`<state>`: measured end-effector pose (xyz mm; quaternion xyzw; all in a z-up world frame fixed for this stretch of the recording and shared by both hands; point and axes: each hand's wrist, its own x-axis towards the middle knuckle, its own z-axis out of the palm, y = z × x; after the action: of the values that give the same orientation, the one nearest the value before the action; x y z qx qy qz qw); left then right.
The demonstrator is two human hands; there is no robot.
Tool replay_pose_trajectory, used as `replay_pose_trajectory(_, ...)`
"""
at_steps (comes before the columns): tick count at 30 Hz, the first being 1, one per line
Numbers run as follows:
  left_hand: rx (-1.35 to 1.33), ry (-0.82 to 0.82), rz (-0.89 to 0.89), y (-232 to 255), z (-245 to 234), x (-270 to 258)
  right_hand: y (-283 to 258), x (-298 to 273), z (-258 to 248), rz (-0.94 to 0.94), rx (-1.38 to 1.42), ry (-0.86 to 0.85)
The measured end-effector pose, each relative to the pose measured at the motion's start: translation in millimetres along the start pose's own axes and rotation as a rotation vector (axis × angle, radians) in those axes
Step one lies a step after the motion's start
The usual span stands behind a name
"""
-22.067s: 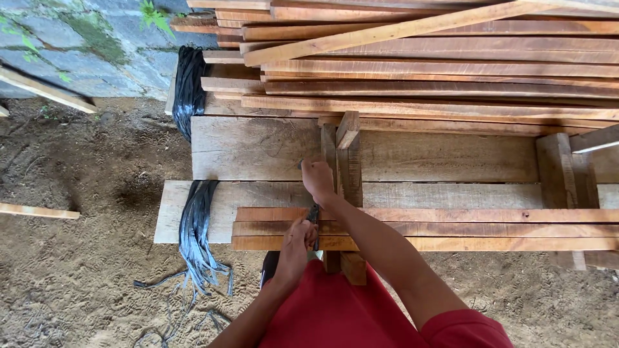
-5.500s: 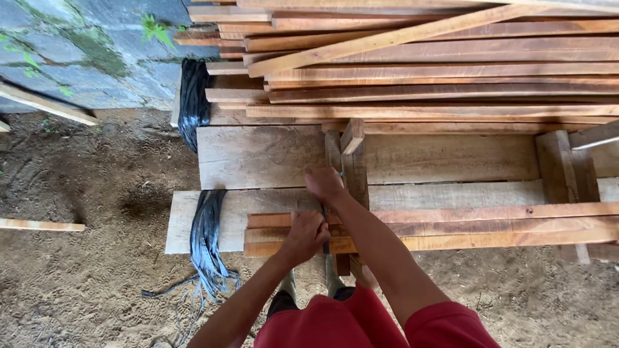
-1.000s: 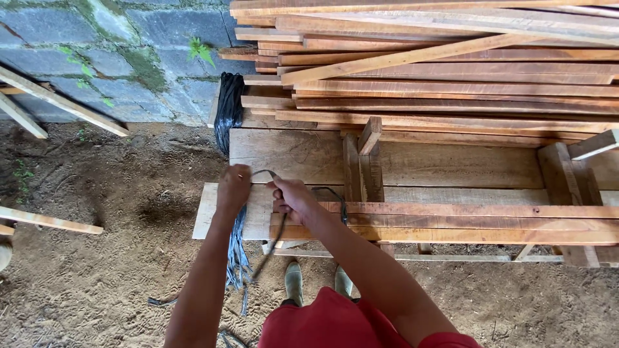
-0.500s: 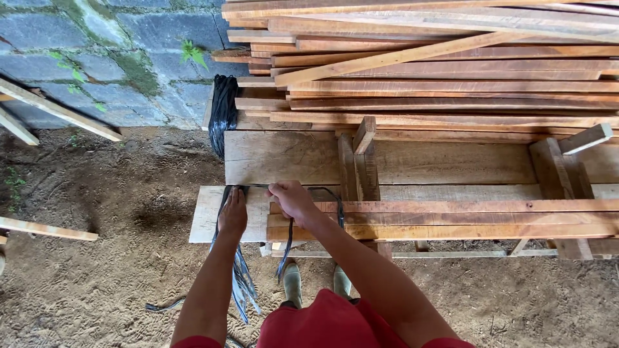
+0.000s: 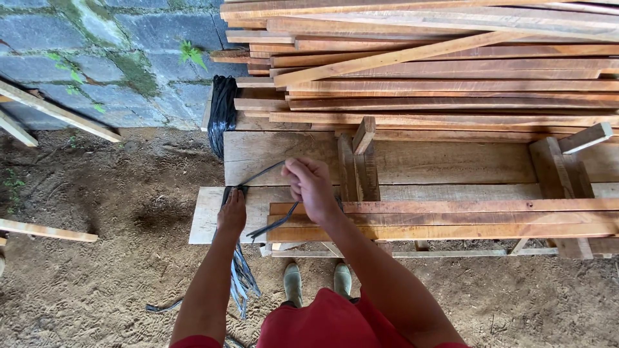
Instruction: The recorder is bundling several thin wooden planks together using black plastic strapping material.
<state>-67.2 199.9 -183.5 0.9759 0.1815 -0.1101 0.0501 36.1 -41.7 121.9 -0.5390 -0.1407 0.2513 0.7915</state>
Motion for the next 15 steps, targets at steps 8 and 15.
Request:
replay_pose_trajectory(8,-0.076,-0.105,-0.011,-5,-16,6,-48,-6,-14,-0.393,0.242,-0.069)
replay_pose_trajectory(15,-0.124,-0.114,-0.200,-36,-43,52,-59,-8,-42,-0.322,0.195,0.007)
